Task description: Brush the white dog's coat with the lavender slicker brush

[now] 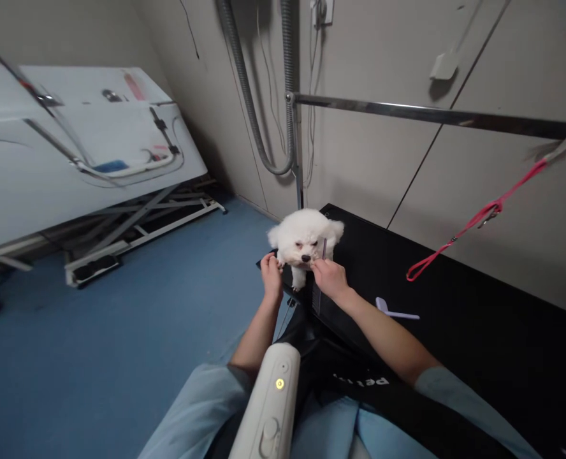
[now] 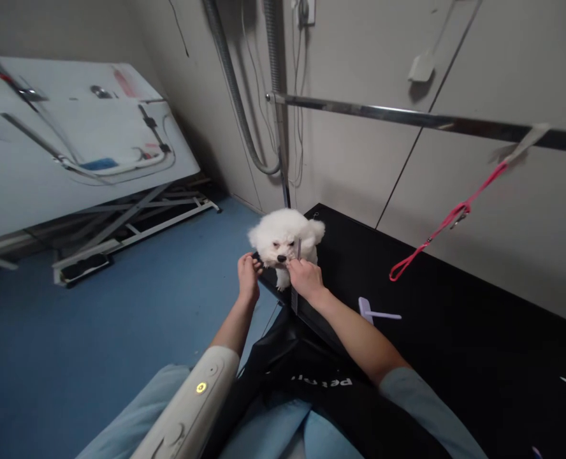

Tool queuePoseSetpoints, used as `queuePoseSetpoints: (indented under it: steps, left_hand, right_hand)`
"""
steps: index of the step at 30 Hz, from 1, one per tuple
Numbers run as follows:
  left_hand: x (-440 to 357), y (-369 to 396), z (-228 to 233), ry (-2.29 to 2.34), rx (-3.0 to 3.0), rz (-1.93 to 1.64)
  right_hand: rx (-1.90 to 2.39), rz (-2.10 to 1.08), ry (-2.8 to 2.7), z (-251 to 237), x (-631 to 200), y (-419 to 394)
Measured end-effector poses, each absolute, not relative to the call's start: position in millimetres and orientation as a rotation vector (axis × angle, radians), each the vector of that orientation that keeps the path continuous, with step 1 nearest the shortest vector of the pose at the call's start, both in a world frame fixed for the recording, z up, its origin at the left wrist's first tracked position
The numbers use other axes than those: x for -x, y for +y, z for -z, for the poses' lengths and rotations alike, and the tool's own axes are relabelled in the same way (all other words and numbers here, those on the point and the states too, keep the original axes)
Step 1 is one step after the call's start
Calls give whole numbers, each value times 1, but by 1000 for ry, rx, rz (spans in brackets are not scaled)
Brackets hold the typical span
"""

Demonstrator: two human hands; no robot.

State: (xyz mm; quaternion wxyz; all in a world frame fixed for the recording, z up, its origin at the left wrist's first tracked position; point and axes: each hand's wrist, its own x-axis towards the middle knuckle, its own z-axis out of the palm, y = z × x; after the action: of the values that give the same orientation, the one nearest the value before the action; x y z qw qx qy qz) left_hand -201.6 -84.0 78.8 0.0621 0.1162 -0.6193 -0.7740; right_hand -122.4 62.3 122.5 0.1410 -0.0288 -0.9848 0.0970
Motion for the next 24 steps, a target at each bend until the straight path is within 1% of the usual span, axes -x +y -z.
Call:
queuePoseSetpoints:
  steps: [2,4,5,8,11,14,18,20,22,24]
  left_hand:
    - [198,-74,-82,-1845,-552,2594]
    - [199,-54,-90,-1752,-572,2872]
    - [200,-42,-95,-1685,-591,2947]
    - [206,-12,-107,-1503,-809,2851]
    - [203,-1,-106,-1401,-899,2769]
    - [191,-4,-95,-1312,-906,2821]
    - [177,-10,-81,-1231,-824,2882]
    - [175,-11,-78,-1225,-792,2874]
    - [178,-12,-79,-1208,-794,2872]
    - [184,-14,-83,-1137,-791,2888]
  right_hand:
    - [63,-261,-2833,-120,121,62]
    - [15,-247,-2826,-115,119,60]
    - [-7,-245,-2827,-113,118,59]
    - [-24,-261,-2857,-111,113,62]
    - [-17,-339,-2893,-109,97,71]
    - [-13,-577,-2844,-92,62,77]
    - [-21,-1078,-2702,-55,6,70]
    - [16,-1176,-2620,-49,-6,69]
    - [45,-1039,-2542,-60,0,77]
    - [4,-763,-2470,-86,21,94]
